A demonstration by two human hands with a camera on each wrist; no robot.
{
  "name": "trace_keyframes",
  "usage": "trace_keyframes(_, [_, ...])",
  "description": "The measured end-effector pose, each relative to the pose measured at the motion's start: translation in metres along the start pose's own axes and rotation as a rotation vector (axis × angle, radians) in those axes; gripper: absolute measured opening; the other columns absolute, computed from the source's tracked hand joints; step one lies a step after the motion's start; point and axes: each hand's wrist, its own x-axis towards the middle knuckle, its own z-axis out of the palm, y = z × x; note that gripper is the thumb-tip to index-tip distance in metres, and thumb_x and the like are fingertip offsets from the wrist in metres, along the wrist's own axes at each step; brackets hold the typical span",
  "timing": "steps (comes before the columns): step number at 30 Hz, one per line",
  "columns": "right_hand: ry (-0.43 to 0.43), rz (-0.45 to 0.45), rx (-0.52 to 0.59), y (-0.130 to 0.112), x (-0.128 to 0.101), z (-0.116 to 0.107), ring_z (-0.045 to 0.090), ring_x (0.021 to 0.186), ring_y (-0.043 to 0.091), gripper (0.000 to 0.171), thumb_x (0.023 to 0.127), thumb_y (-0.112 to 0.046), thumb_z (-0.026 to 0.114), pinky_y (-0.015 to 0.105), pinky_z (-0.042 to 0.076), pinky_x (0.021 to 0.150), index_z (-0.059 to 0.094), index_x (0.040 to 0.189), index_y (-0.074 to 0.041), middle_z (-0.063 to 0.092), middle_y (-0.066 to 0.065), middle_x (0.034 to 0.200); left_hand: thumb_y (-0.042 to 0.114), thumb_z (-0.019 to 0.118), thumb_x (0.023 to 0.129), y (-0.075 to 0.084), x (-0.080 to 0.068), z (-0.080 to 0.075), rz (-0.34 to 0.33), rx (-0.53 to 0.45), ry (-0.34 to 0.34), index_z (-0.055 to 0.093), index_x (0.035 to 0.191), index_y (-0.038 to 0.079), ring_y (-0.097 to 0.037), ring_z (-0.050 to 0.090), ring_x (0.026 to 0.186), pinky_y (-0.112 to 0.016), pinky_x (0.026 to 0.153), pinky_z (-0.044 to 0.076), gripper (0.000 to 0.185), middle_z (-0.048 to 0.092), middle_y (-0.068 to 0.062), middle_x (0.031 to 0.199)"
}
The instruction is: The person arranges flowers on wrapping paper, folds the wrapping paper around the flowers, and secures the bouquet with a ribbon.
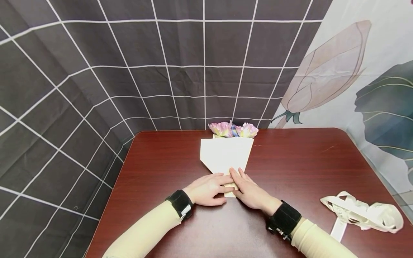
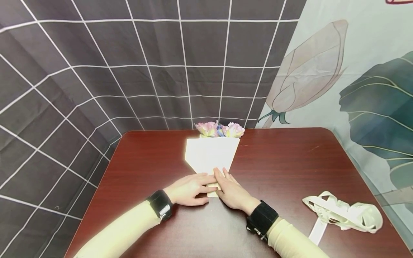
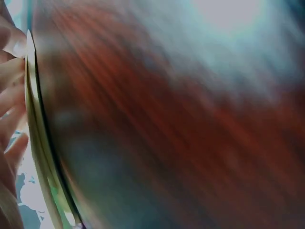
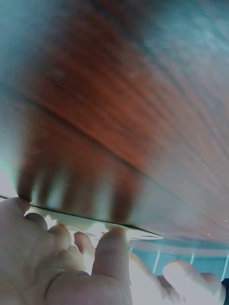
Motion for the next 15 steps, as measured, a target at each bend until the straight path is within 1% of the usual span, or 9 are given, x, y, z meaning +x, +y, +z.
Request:
trace_keyframes(2, [-0.001, -0.007, -0.006, 0.001, 0.0, -0.001, 0.011, 0.144, 0.035, 0.071, 0.094, -0.019, 0.058, 0.054, 0.017, 0.113, 0.018, 0.151, -0.005, 0.022, 0.01, 0.156, 0.037, 0.057, 0.089, 0.001, -0.002, -0.001, -0.015, -0.011, -0.038, 0.056, 0.134, 0.019, -0.016, 0.034, 0.137, -0.038, 0.11, 0.032, 0.049, 0.039, -0.002, 0.148])
trace_keyframes(5, [-0.005, -0.032, -0.023, 0.001, -0.001, -0.002, 0.011, 0.144, 0.036, 0.068, 0.095, -0.02, 0.057, 0.054, 0.017, 0.113, 0.021, 0.151, -0.005, 0.021, 0.012, 0.156, 0.036, 0.056, 0.09, 0.002, -0.003, -0.003, -0.042, -0.038, -0.072, 0.05, 0.138, 0.018, -0.016, 0.029, 0.14, -0.038, 0.11, 0.032, 0.052, 0.034, -0.001, 0.152])
trace_keyframes(10, [-0.01, -0.081, -0.066, 0.003, -0.005, -0.002, 0.01, 0.144, 0.037, 0.062, 0.096, -0.021, 0.055, 0.054, 0.018, 0.112, 0.028, 0.149, -0.005, 0.019, 0.013, 0.156, 0.035, 0.054, 0.092, 0.004, -0.005, -0.004, -0.076, -0.08, -0.107, 0.048, 0.139, 0.017, -0.015, 0.027, 0.141, -0.036, 0.111, 0.029, 0.051, 0.032, -0.001, 0.153])
trace_keyframes(15, [-0.026, -0.113, -0.102, 0.004, -0.018, -0.006, 0.011, 0.144, 0.035, 0.063, 0.096, -0.025, 0.055, 0.053, 0.019, 0.113, 0.027, 0.149, -0.007, 0.018, 0.012, 0.157, 0.038, 0.051, 0.094, 0.006, -0.006, -0.004, -0.128, -0.097, -0.141, 0.049, 0.139, 0.019, -0.013, 0.028, 0.14, -0.031, 0.112, 0.028, 0.049, 0.034, 0.001, 0.152])
